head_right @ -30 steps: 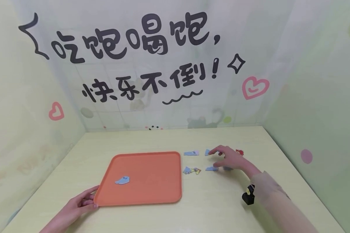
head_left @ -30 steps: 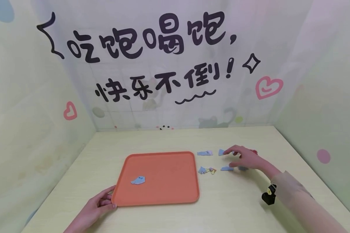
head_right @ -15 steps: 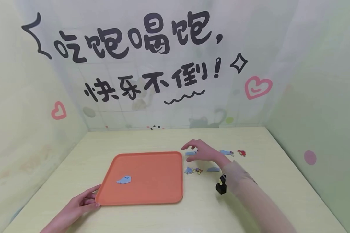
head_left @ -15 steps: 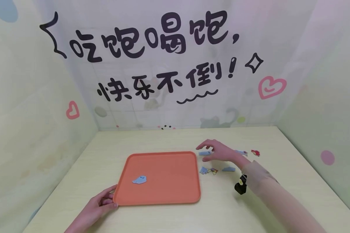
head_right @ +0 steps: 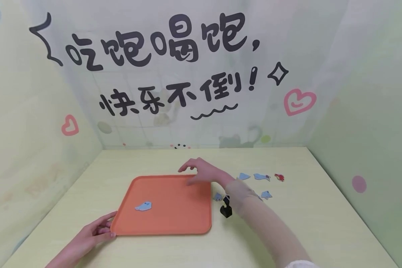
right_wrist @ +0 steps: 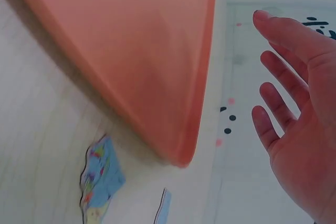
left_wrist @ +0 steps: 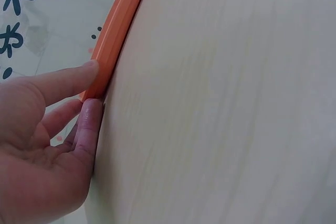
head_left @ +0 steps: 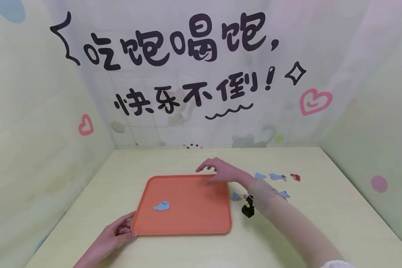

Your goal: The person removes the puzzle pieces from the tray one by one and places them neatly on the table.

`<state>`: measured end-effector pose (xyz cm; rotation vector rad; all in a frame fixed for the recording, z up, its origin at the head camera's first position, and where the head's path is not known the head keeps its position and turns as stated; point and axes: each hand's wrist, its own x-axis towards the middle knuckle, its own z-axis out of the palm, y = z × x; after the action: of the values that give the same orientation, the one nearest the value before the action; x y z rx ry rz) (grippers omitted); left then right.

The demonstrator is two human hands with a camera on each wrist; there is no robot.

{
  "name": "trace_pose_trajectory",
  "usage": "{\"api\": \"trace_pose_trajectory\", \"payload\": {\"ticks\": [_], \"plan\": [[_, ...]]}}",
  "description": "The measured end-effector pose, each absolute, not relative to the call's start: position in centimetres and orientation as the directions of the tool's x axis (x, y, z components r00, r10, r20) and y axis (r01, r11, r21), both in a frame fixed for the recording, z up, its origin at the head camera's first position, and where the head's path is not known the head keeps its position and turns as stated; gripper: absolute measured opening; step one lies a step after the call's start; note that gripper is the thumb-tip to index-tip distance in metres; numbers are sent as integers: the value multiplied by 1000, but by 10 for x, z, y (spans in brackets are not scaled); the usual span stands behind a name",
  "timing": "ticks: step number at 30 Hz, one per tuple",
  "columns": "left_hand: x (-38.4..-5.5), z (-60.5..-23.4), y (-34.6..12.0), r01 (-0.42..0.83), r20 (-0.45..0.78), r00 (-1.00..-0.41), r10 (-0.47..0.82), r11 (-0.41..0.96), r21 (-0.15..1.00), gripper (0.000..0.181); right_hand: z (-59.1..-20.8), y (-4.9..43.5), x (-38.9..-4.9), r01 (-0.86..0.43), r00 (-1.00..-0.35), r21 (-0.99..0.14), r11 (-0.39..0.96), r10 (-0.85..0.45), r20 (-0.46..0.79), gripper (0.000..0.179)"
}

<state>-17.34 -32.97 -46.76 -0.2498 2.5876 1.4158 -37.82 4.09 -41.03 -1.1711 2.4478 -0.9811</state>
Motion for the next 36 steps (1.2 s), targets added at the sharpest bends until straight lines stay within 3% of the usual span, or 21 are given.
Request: {"api": "trace_pose_trajectory", "payload": {"ticks": [6,17,27,36], "plan": [[-174,-468,-332,-243,-245,-967,-70,538,807,74,-413,-1,-380,-608,-599,-701,373,-795,96,44],[-176,-467,-334,-240,-246,-967,-60,533,811,74,-433,-59,-373,-553,-580,-794,252,-801,150,47],[-176,-468,-330,-233,-235,-970,-66,538,810,74,-450,-73,-355,-450,-519,-838,308,-854,-35,55],[-173,-469,-332,-216,-225,-973,-47,515,829,74,-459,-79,-356,-487,-444,-807,334,-890,-101,52]]}}
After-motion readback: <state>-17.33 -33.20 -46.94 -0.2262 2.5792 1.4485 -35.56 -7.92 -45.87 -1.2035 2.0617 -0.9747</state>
